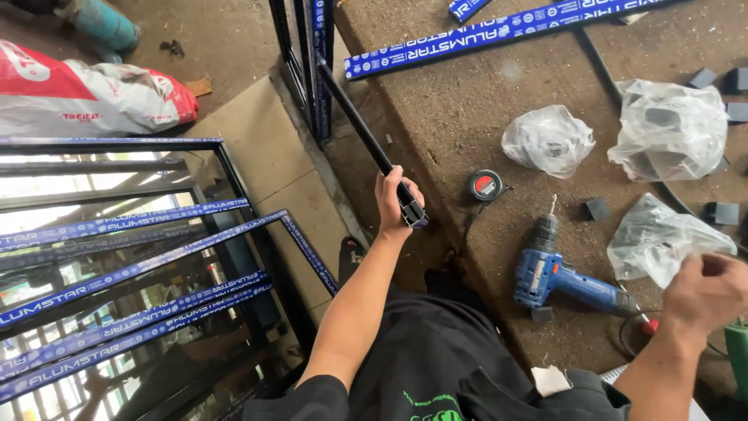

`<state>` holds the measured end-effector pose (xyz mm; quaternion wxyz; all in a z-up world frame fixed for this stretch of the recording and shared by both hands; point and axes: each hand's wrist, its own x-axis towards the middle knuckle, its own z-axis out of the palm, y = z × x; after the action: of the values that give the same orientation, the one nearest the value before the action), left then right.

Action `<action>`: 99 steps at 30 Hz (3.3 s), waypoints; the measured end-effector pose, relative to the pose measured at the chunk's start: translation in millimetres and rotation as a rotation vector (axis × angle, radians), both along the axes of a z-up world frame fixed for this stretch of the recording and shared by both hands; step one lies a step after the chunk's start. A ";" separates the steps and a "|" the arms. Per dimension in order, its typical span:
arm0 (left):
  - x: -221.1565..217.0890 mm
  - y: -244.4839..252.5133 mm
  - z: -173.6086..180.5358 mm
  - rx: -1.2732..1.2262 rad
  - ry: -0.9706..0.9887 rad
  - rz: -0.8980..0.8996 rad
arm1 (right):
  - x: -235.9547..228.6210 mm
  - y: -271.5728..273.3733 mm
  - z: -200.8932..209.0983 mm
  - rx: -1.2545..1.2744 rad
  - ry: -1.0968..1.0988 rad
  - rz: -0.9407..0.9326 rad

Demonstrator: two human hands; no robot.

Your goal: Assembling aluminum window frames by aligning profiles and fastening them with a power drill.

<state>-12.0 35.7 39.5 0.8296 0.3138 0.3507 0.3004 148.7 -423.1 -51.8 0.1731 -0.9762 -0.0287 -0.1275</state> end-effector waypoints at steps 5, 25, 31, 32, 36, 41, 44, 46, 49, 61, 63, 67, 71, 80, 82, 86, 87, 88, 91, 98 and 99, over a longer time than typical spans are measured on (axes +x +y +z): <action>-1.7 8.3 -0.6 -0.010 0.032 0.144 | -87.3 163.9 97.5 0.672 0.104 0.083; -29.3 56.8 26.8 0.027 0.062 0.251 | -164.6 382.5 143.1 1.123 0.555 0.845; -41.2 61.6 35.9 0.042 0.071 0.050 | -130.7 403.0 95.5 1.071 0.761 0.999; -44.4 64.3 34.5 0.039 0.071 0.038 | -128.8 408.1 91.0 1.072 0.756 0.988; -49.3 78.6 24.0 0.053 0.091 -0.025 | -136.2 416.1 65.9 1.108 0.905 0.964; -47.4 87.6 61.4 -0.016 0.058 0.010 | -138.0 331.9 118.8 1.199 0.713 0.635; -37.7 96.2 81.0 -0.218 0.112 0.071 | -110.6 220.3 96.1 0.497 0.528 0.439; -29.4 101.0 68.4 -0.186 0.075 0.091 | -93.0 150.7 80.8 -0.321 0.841 0.259; -21.8 95.0 66.9 -0.180 0.085 0.143 | -91.6 53.6 -26.7 -0.534 0.587 0.411; -18.6 66.5 93.8 -0.112 0.011 0.237 | -97.5 97.7 14.5 0.202 0.424 0.687; -16.8 68.7 97.2 -0.113 0.000 0.248 | -121.1 129.7 36.2 0.521 0.586 0.568; -17.4 75.6 105.7 -0.122 -0.017 0.259 | -163.8 196.1 80.3 0.550 0.687 0.351; -21.6 78.0 118.2 -0.110 -0.029 0.274 | -187.0 242.2 98.9 0.705 0.875 0.337; -35.6 82.5 128.8 -0.108 -0.008 0.261 | -192.1 275.0 106.3 0.886 0.688 0.869; -37.9 82.7 129.2 -0.119 -0.018 0.253 | -189.4 286.2 113.5 1.630 1.585 0.542; -41.1 78.0 121.5 -0.081 -0.008 0.235 | -191.4 281.1 84.8 1.781 1.490 0.677; -41.6 77.1 119.5 -0.071 -0.016 0.236 | -191.7 278.9 85.7 1.733 1.470 0.687; -42.1 76.5 117.3 -0.062 -0.025 0.237 | -192.1 277.0 86.6 1.684 1.451 0.697; -41.6 67.4 105.3 0.029 -0.070 0.190 | -192.0 269.6 132.0 1.331 0.990 1.003; -45.6 37.3 93.0 0.203 -0.117 0.018 | -155.0 237.1 110.0 0.560 0.222 1.390; -46.2 33.3 95.1 0.243 -0.072 -0.001 | -156.2 233.5 108.1 0.541 0.198 1.387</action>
<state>-58.2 69.1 134.7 0.7976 0.4012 0.2817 0.3514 -7.5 -189.7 56.2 0.4496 -0.6643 -0.5893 0.0968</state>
